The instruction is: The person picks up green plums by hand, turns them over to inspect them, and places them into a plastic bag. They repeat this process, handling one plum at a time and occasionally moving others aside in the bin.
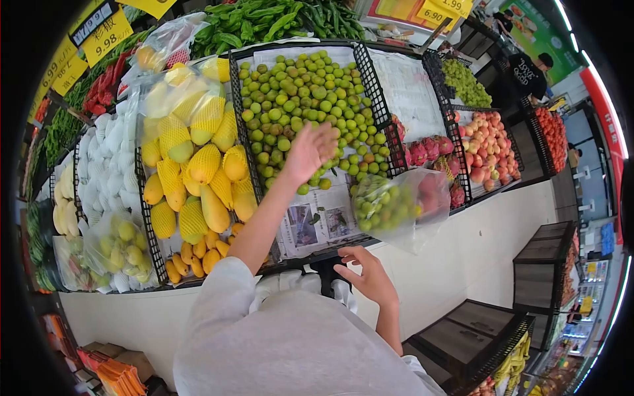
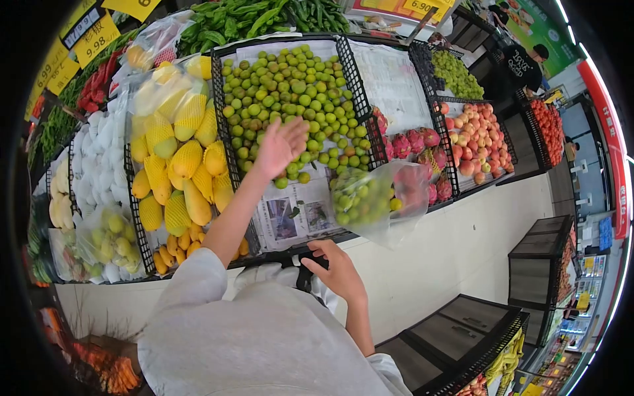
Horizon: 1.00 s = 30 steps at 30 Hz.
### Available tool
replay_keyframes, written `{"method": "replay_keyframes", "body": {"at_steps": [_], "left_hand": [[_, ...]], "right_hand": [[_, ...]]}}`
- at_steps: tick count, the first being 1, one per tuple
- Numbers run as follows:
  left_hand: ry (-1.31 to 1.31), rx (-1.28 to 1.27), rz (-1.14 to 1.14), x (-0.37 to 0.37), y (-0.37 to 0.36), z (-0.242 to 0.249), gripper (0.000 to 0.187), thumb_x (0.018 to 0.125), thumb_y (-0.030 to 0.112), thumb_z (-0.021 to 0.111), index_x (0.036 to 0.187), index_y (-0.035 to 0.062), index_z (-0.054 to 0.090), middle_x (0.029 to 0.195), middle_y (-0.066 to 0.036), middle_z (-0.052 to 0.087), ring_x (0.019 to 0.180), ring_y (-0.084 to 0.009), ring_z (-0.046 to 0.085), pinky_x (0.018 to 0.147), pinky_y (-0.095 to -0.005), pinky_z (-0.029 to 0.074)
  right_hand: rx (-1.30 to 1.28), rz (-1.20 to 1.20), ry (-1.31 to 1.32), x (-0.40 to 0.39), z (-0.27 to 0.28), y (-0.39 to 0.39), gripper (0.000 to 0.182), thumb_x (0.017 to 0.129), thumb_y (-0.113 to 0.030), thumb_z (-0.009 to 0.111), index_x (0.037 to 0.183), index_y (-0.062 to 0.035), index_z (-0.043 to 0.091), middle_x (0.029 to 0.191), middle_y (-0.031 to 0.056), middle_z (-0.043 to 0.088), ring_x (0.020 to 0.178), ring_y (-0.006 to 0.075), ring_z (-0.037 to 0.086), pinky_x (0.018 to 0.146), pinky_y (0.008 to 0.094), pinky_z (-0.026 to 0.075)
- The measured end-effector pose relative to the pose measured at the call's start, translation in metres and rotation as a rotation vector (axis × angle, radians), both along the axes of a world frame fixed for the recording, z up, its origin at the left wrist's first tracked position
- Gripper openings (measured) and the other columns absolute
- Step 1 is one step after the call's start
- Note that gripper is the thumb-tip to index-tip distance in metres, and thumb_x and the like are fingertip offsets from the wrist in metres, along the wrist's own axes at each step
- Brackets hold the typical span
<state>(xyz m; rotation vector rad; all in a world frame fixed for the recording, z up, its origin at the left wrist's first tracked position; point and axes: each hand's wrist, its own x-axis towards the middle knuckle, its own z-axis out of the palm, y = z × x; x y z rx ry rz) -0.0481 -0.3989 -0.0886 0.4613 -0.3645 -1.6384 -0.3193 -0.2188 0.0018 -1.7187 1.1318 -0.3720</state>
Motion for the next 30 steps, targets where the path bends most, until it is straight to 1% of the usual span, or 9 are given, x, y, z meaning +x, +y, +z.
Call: {"method": "replay_keyframes", "body": {"at_steps": [3,8,13,18,20,22,26,27,30], "left_hand": [[-0.182,0.213,-0.133,-0.027,0.036,-0.044,0.052,0.103,0.051,0.049,0.131,0.0087,0.057,0.123,-0.007,0.067,0.101,-0.0173,0.064,0.085,-0.0326,0.053],[-0.29,0.537,-0.263,-0.068,0.101,-0.125,0.046,0.099,0.051,0.056,0.123,0.011,0.061,0.117,-0.003,0.067,0.096,-0.0139,0.062,0.082,-0.0318,0.05],[-0.414,0.622,-0.403,-0.095,0.119,-0.136,0.037,0.096,0.045,0.064,0.113,0.0118,0.063,0.103,-0.001,0.069,0.085,-0.0114,0.062,0.074,-0.0304,0.051],[-0.887,0.257,-0.241,-0.119,0.05,-0.137,0.033,0.095,0.031,0.067,0.115,0.0066,0.058,0.098,-0.004,0.066,0.081,-0.0135,0.061,0.069,-0.0335,0.051],[-1.333,-0.104,0.034,-0.127,0.013,-0.119,0.033,0.09,0.023,0.069,0.115,0.0052,0.057,0.105,-0.009,0.063,0.084,-0.0211,0.065,0.069,-0.0381,0.052],[-1.719,-0.334,0.138,-0.128,-0.018,-0.111,0.033,0.086,0.017,0.069,0.116,0.0054,0.057,0.113,-0.013,0.058,0.091,-0.0296,0.066,0.071,-0.0435,0.053],[-2.234,-0.394,-0.111,-0.135,-0.056,-0.111,0.029,0.084,0.007,0.067,0.112,0.0056,0.058,0.118,-0.013,0.055,0.098,-0.0319,0.065,0.073,-0.0433,0.058],[-2.295,-0.564,0.154,-0.134,-0.063,-0.123,0.023,0.083,0.006,0.067,0.105,0.0045,0.06,0.112,-0.015,0.058,0.09,-0.0304,0.068,0.065,-0.0409,0.059],[-2.467,-0.413,0.139,-0.134,-0.085,-0.12,0.016,0.083,0.004,0.066,0.099,0.0035,0.062,0.103,-0.015,0.062,0.079,-0.0274,0.07,0.059,-0.0401,0.059]], "right_hand": [[-0.003,0.016,-0.034,-0.001,-0.009,-0.003,0.04,0.089,-0.022,0.076,0.119,-0.0001,0.062,0.111,0.0154,0.067,0.1,0.028,0.068,0.089,0.0378,0.054],[0.022,0.016,-0.029,-0.002,-0.016,-0.006,0.041,0.089,-0.024,0.076,0.119,-0.0001,0.062,0.11,0.015,0.067,0.1,0.0278,0.068,0.089,0.0377,0.054],[0.068,-0.023,-0.002,-0.015,-0.028,-0.002,0.04,0.089,-0.025,0.076,0.118,-0.0008,0.063,0.11,0.0145,0.067,0.1,0.0279,0.068,0.088,0.0376,0.054],[0.103,-0.135,0.011,-0.03,-0.03,0.01,0.039,0.089,-0.024,0.076,0.119,-0.0016,0.063,0.11,0.0141,0.068,0.101,0.028,0.068,0.088,0.0374,0.054],[0.11,-0.196,0.022,-0.037,-0.028,0.017,0.039,0.089,-0.023,0.076,0.118,-0.0017,0.063,0.111,0.0143,0.068,0.101,0.028,0.068,0.088,0.0379,0.054],[0.107,-0.254,0.028,-0.045,-0.027,0.023,0.038,0.089,-0.023,0.076,0.118,-0.0019,0.063,0.111,0.0144,0.068,0.1,0.028,0.068,0.088,0.0384,0.054],[0.105,-0.363,0.02,-0.061,-0.029,0.041,0.038,0.089,-0.024,0.077,0.117,-0.0025,0.063,0.111,0.0146,0.069,0.1,0.0284,0.069,0.088,0.0392,0.054],[0.108,-0.391,0.016,-0.064,-0.029,0.044,0.038,0.089,-0.025,0.077,0.117,-0.0026,0.063,0.11,0.0146,0.069,0.1,0.0286,0.069,0.087,0.0393,0.054],[0.117,-0.451,0.034,-0.072,-0.035,0.056,0.038,0.089,-0.025,0.077,0.117,-0.0029,0.063,0.11,0.0145,0.07,0.1,0.0284,0.069,0.086,0.0389,0.054]]}}
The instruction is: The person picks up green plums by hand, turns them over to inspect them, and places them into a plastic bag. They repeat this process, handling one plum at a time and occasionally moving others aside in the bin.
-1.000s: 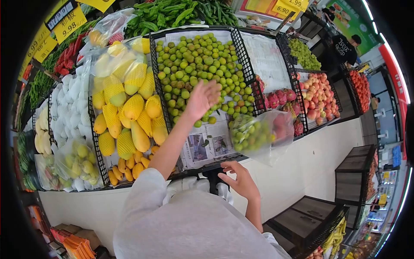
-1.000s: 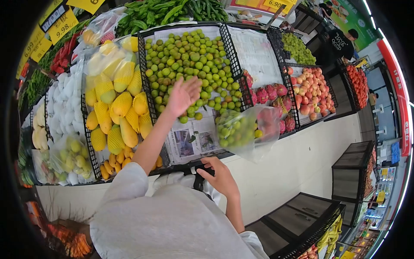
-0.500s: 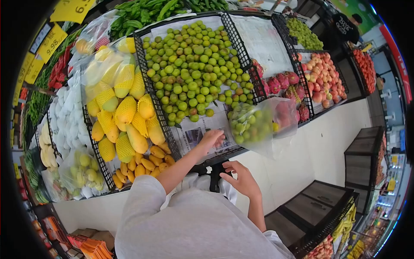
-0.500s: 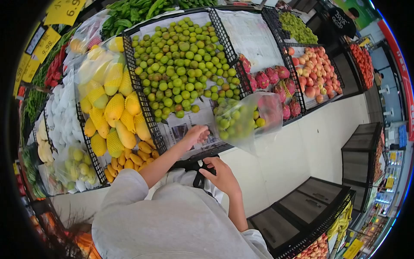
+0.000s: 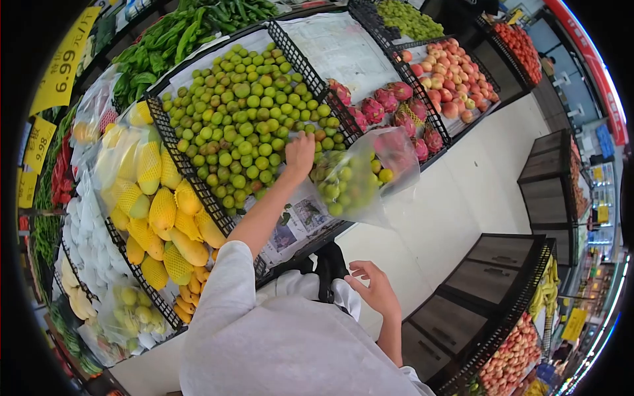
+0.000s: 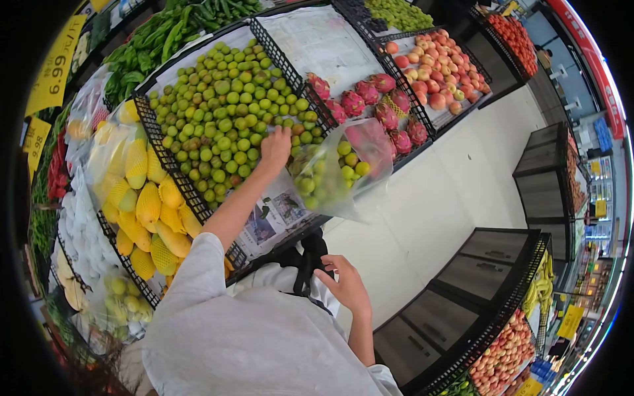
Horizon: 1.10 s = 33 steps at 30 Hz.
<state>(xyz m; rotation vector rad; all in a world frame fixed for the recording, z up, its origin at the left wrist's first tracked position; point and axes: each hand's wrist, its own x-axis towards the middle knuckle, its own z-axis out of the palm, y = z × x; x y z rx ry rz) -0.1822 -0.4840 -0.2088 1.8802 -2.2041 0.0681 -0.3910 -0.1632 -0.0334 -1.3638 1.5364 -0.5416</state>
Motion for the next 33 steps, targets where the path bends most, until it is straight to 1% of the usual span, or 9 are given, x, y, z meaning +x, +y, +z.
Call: {"method": "replay_keyframes", "body": {"at_steps": [4,8,9,12,15,19,25,28,33], "left_hand": [[-0.053,0.021,0.077,0.007,-0.022,-0.007,0.01,0.083,0.009,0.068,0.093,0.007,0.068,0.089,-0.013,0.07,0.08,-0.0267,0.074,0.056,-0.039,0.058],[0.041,0.205,0.076,0.01,-0.027,0.006,0.018,0.086,0.019,0.071,0.098,0.0056,0.07,0.08,-0.012,0.071,0.081,-0.0297,0.074,0.065,-0.0379,0.059],[0.039,0.262,0.074,0.011,-0.029,0.011,0.022,0.088,0.021,0.071,0.1,0.0031,0.068,0.095,-0.014,0.071,0.081,-0.0302,0.073,0.068,-0.0402,0.059],[0.083,0.04,0.051,0.013,-0.017,0.027,0.026,0.088,0.016,0.072,0.109,0.0017,0.065,0.112,-0.016,0.067,0.081,-0.0291,0.072,0.069,-0.0416,0.058],[0.714,-0.01,-0.283,0.017,0.015,0.08,0.035,0.088,0.009,0.071,0.121,0.0027,0.061,0.119,-0.017,0.062,0.082,-0.0239,0.069,0.072,-0.0354,0.055],[1.487,0.326,-0.373,0.011,0.072,0.129,0.04,0.092,0.004,0.068,0.131,0.0062,0.057,0.118,-0.008,0.063,0.095,-0.013,0.063,0.083,-0.0286,0.051],[1.822,0.41,-0.399,0.02,0.166,0.162,0.042,0.093,0.0,0.065,0.133,0.0049,0.052,0.135,-0.011,0.06,0.116,-0.0171,0.06,0.102,-0.0327,0.047],[1.869,0.401,-0.365,0.025,0.196,0.165,0.045,0.092,-0.001,0.066,0.134,0.0039,0.05,0.136,-0.012,0.059,0.118,-0.0178,0.06,0.102,-0.0344,0.047],[2.04,0.519,-0.31,0.044,0.229,0.162,0.036,0.104,0.018,0.052,0.136,0.0034,0.05,0.129,-0.012,0.061,0.109,-0.0185,0.059,0.096,-0.0344,0.048]], "right_hand": [[0.001,-0.004,0.042,-0.004,-0.009,0.009,0.038,0.089,-0.026,0.077,0.116,-0.0032,0.064,0.11,0.0136,0.07,0.099,0.0275,0.069,0.083,0.0384,0.054],[-0.035,-0.023,0.08,-0.006,-0.005,0.013,0.036,0.088,-0.025,0.078,0.114,-0.0042,0.064,0.108,0.0126,0.07,0.097,0.0266,0.07,0.081,0.0376,0.054],[-0.043,-0.027,0.088,-0.006,-0.004,0.014,0.036,0.088,-0.025,0.078,0.114,-0.0045,0.064,0.107,0.0125,0.07,0.097,0.0263,0.07,0.08,0.0375,0.054],[-0.07,-0.036,0.106,-0.005,-0.003,0.012,0.035,0.087,-0.023,0.079,0.113,-0.005,0.064,0.106,0.0118,0.07,0.095,0.0263,0.07,0.079,0.0375,0.054],[-0.128,-0.052,0.057,-0.001,-0.009,0.007,0.032,0.087,-0.019,0.079,0.111,-0.0036,0.065,0.102,0.0115,0.071,0.091,0.0248,0.071,0.078,0.0364,0.054],[-0.222,-0.11,-0.066,0.012,0.002,-0.019,0.02,0.088,-0.009,0.076,0.104,0.0,0.067,0.091,0.0105,0.071,0.084,0.0189,0.07,0.079,0.0325,0.054],[-0.371,-0.256,-0.313,0.038,0.022,-0.06,0.032,0.093,-0.005,0.069,0.123,0.0018,0.059,0.094,0.0064,0.069,0.086,0.0142,0.067,0.082,0.0294,0.053],[-0.363,-0.209,-0.437,0.055,0.027,-0.075,0.039,0.095,-0.004,0.066,0.131,0.0005,0.054,0.101,0.0078,0.068,0.088,0.0148,0.067,0.082,0.03,0.053],[-0.302,-0.117,-0.643,0.088,0.029,-0.082,0.038,0.094,-0.004,0.067,0.129,0.0001,0.054,0.104,0.0083,0.066,0.088,0.0145,0.066,0.079,0.0285,0.053]]}}
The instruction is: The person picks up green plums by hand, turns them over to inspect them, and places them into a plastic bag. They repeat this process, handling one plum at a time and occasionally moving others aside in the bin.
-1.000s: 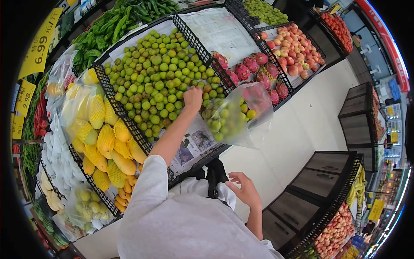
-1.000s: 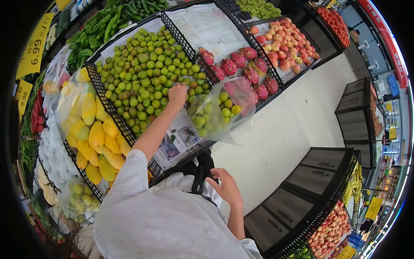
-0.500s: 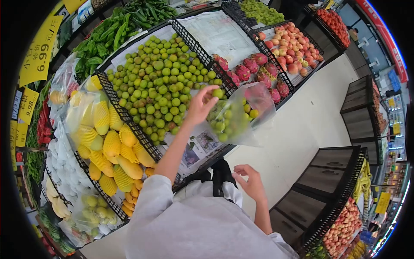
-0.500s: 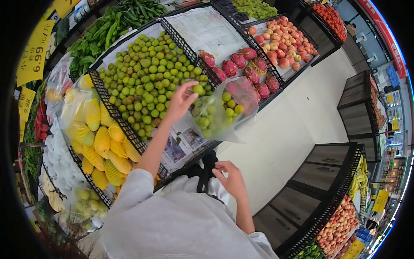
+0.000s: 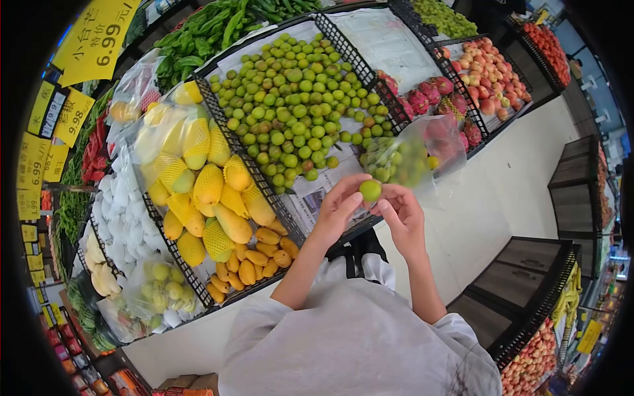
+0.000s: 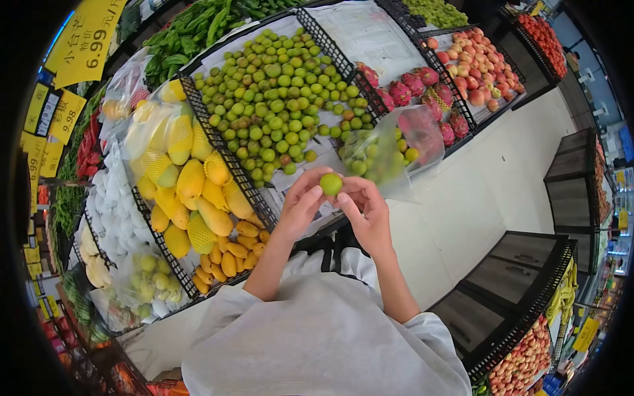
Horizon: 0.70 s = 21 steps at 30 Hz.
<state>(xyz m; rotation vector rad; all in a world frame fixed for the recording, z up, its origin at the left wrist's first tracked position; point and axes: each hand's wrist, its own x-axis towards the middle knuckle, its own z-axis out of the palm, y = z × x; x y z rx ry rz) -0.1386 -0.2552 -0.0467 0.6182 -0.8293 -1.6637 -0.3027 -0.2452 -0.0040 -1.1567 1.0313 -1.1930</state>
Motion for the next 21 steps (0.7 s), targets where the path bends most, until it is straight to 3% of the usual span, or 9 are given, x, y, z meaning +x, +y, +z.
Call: {"method": "replay_keyframes", "body": {"at_steps": [2,4,7,8,11,17,18,21], "left_hand": [[0.157,0.065,0.0,0.006,0.01,-0.005,0.036,0.106,0.023,0.049,0.136,0.0038,0.052,0.126,-0.011,0.061,0.108,-0.0183,0.059,0.095,-0.0348,0.049],[0.243,0.149,0.011,0.008,0.021,0.001,0.037,0.11,0.031,0.041,0.133,0.0044,0.053,0.116,-0.007,0.063,0.105,-0.0148,0.06,0.093,-0.0313,0.05],[0.433,0.292,0.029,0.01,0.033,-0.012,0.035,0.11,0.032,0.042,0.127,0.0052,0.055,0.115,-0.007,0.063,0.105,-0.0146,0.061,0.091,-0.0316,0.051],[0.332,0.324,0.071,0.008,0.036,-0.015,0.038,0.109,0.039,0.044,0.122,0.0077,0.06,0.117,-0.004,0.064,0.104,-0.0115,0.06,0.09,-0.0301,0.05],[0.245,0.479,0.091,0.008,0.04,-0.011,0.039,0.109,0.039,0.042,0.122,0.0061,0.059,0.112,-0.004,0.064,0.103,-0.0126,0.061,0.089,-0.0293,0.051],[0.212,0.527,-0.035,-0.006,0.032,-0.002,0.039,0.11,0.038,0.04,0.122,0.0058,0.059,0.111,-0.005,0.066,0.104,-0.0137,0.063,0.09,-0.0304,0.051],[0.198,0.513,-0.076,-0.009,0.03,-0.002,0.041,0.11,0.041,0.039,0.122,0.0066,0.059,0.111,-0.004,0.066,0.104,-0.0136,0.063,0.089,-0.0304,0.051],[0.251,0.505,-0.171,-0.02,0.027,-0.006,0.045,0.109,0.044,0.039,0.125,0.0058,0.058,0.115,-0.006,0.066,0.105,-0.0123,0.063,0.089,-0.0294,0.051]], "right_hand": [[0.002,-0.007,-0.031,0.012,-0.006,0.002,0.038,0.092,-0.004,0.07,0.127,-0.0011,0.056,0.103,0.0071,0.065,0.086,0.0138,0.065,0.078,0.0285,0.053],[-0.052,0.016,0.117,0.018,-0.009,0.003,0.039,0.088,-0.005,0.074,0.123,-0.0032,0.06,0.102,0.0068,0.064,0.085,0.014,0.063,0.077,0.0286,0.053],[-0.15,0.069,0.354,0.025,-0.003,0.004,0.037,0.083,-0.007,0.078,0.117,-0.0056,0.065,0.102,0.007,0.063,0.084,0.0164,0.062,0.076,0.0289,0.053],[-0.191,0.086,0.433,0.027,0.002,0.003,0.036,0.081,-0.008,0.079,0.115,-0.0063,0.067,0.102,0.0072,0.063,0.084,0.0175,0.062,0.075,0.0291,0.053],[-0.281,0.051,0.532,0.033,0.005,0.004,0.034,0.079,-0.007,0.08,0.111,-0.0049,0.07,0.11,0.0105,0.063,0.088,0.0201,0.062,0.078,0.0302,0.053],[-0.203,0.134,0.493,0.011,0.007,-0.001,0.04,0.074,-0.009,0.084,0.111,-0.0039,0.07,0.11,0.01,0.066,0.084,0.0197,0.059,0.076,0.0303,0.051],[-0.243,0.119,0.508,0.006,0.004,-0.001,0.04,0.076,-0.014,0.085,0.112,-0.0048,0.068,0.106,0.0074,0.066,0.08,0.0197,0.06,0.069,0.0295,0.051],[-0.159,0.052,0.527,-0.002,0.008,0.004,0.038,0.073,-0.008,0.085,0.108,-0.0036,0.071,0.103,0.007,0.066,0.072,0.0145,0.053,0.063,0.0272,0.046]]}}
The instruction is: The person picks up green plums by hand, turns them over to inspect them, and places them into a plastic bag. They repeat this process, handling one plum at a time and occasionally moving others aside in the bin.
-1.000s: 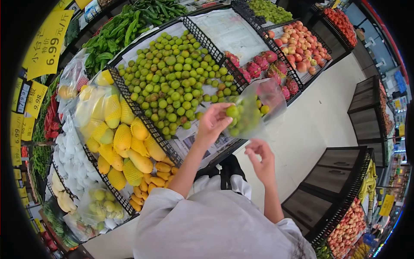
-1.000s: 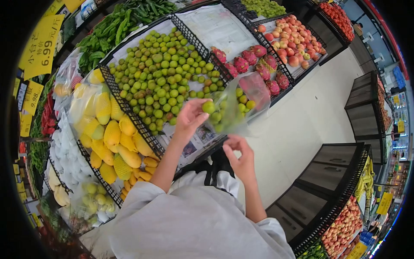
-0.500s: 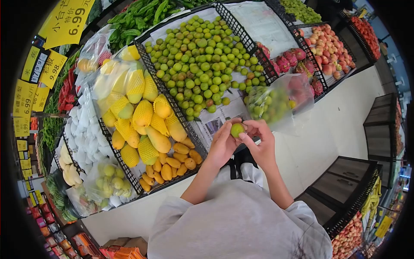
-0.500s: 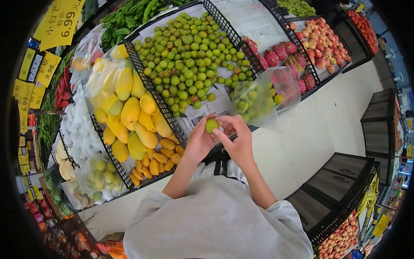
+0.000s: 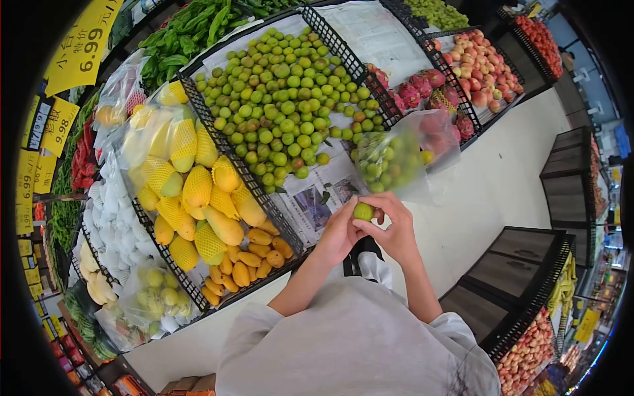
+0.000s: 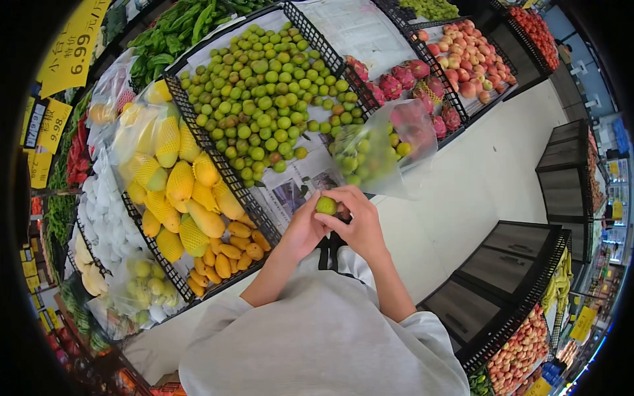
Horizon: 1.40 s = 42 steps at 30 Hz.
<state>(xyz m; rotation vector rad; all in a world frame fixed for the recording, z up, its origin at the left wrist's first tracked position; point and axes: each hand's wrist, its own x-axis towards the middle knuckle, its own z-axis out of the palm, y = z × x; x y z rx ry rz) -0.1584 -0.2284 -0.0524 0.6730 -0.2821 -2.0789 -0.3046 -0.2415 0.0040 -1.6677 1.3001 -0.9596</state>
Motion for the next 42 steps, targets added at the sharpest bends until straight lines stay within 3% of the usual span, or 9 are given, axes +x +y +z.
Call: {"method": "replay_keyframes", "body": {"at_steps": [6,9,12,18,28,33,37,40,42], "left_hand": [[0.175,0.013,-0.111,-0.018,0.007,-0.018,0.047,0.108,0.05,0.038,0.123,0.011,0.059,0.116,-0.002,0.066,0.106,-0.0122,0.062,0.094,-0.0319,0.047],[0.17,-0.03,-0.127,-0.016,0.009,-0.021,0.049,0.107,0.052,0.038,0.124,0.0111,0.059,0.117,-0.002,0.066,0.107,-0.0121,0.061,0.095,-0.0325,0.047],[0.105,-0.044,-0.109,-0.008,0.01,-0.019,0.05,0.107,0.053,0.039,0.125,0.0109,0.059,0.117,-0.001,0.065,0.108,-0.0117,0.061,0.095,-0.0321,0.047],[0.111,-0.082,0.015,0.018,0.024,-0.02,0.052,0.106,0.055,0.038,0.127,0.0112,0.058,0.114,0.0,0.065,0.106,-0.0102,0.059,0.094,-0.0308,0.046],[0.19,-0.034,0.209,0.045,0.058,-0.042,0.052,0.105,0.057,0.038,0.121,0.0128,0.06,0.111,0.0,0.067,0.11,-0.0135,0.06,0.1,-0.0341,0.045],[-0.009,-0.065,0.186,0.046,0.049,-0.025,0.046,0.107,0.05,0.044,0.113,0.0087,0.064,0.105,-0.001,0.068,0.103,-0.0132,0.063,0.093,-0.0314,0.048],[-0.508,-0.227,0.069,0.046,0.026,-0.019,0.025,0.103,0.029,0.059,0.108,0.005,0.066,0.096,0.0,0.065,0.086,-0.0049,0.059,0.076,-0.0219,0.047],[-0.718,-0.395,-0.125,0.042,0.008,-0.007,0.027,0.103,0.029,0.059,0.11,0.0041,0.066,0.1,0.0,0.064,0.092,-0.007,0.06,0.081,-0.025,0.05],[-0.574,-0.4,-0.135,0.026,0.002,-0.011,0.029,0.104,0.032,0.057,0.112,0.005,0.064,0.097,0.0,0.064,0.087,-0.0067,0.059,0.076,-0.0237,0.048]], "right_hand": [[0.012,-0.116,-0.044,-0.012,-0.017,0.01,0.037,0.072,-0.008,0.086,0.106,-0.0046,0.073,0.096,0.0031,0.063,0.067,0.0097,0.048,0.055,0.024,0.04],[0.042,-0.111,-0.027,-0.012,-0.016,0.011,0.037,0.072,-0.008,0.086,0.106,-0.0041,0.072,0.095,0.0039,0.063,0.071,0.0116,0.051,0.06,0.0255,0.043],[-0.014,0.007,0.043,-0.009,-0.013,0.002,0.039,0.073,-0.009,0.086,0.109,-0.0045,0.071,0.093,0.0069,0.063,0.079,0.0197,0.06,0.068,0.0303,0.05],[-0.031,0.157,0.005,0.022,-0.006,-0.003,0.04,0.073,-0.01,0.085,0.109,-0.0044,0.07,0.095,0.0097,0.065,0.084,0.0251,0.063,0.073,0.0342,0.052],[-0.016,0.375,0.062,0.055,-0.021,-0.001,0.04,0.072,-0.011,0.085,0.107,-0.0033,0.067,0.094,0.0109,0.066,0.082,0.0256,0.064,0.073,0.0337,0.052],[-0.009,0.306,0.037,0.048,-0.015,0.001,0.039,0.072,-0.01,0.086,0.105,-0.0026,0.067,0.094,0.0084,0.066,0.071,0.0179,0.06,0.064,0.0289,0.049],[0.057,0.21,-0.036,0.029,-0.01,0.007,0.039,0.072,-0.01,0.086,0.105,-0.0058,0.067,0.098,0.0074,0.066,0.064,0.0162,0.057,0.061,0.0286,0.049],[-0.062,0.077,-0.108,0.016,-0.021,0.014,0.04,0.071,-0.006,0.087,0.107,-0.0061,0.068,0.101,0.0072,0.067,0.064,0.014,0.056,0.06,0.0271,0.049],[-0.147,-0.042,-0.145,0.008,-0.026,0.02,0.041,0.07,-0.003,0.086,0.107,-0.0059,0.069,0.105,0.008,0.067,0.068,0.0146,0.058,0.062,0.027,0.049]]}}
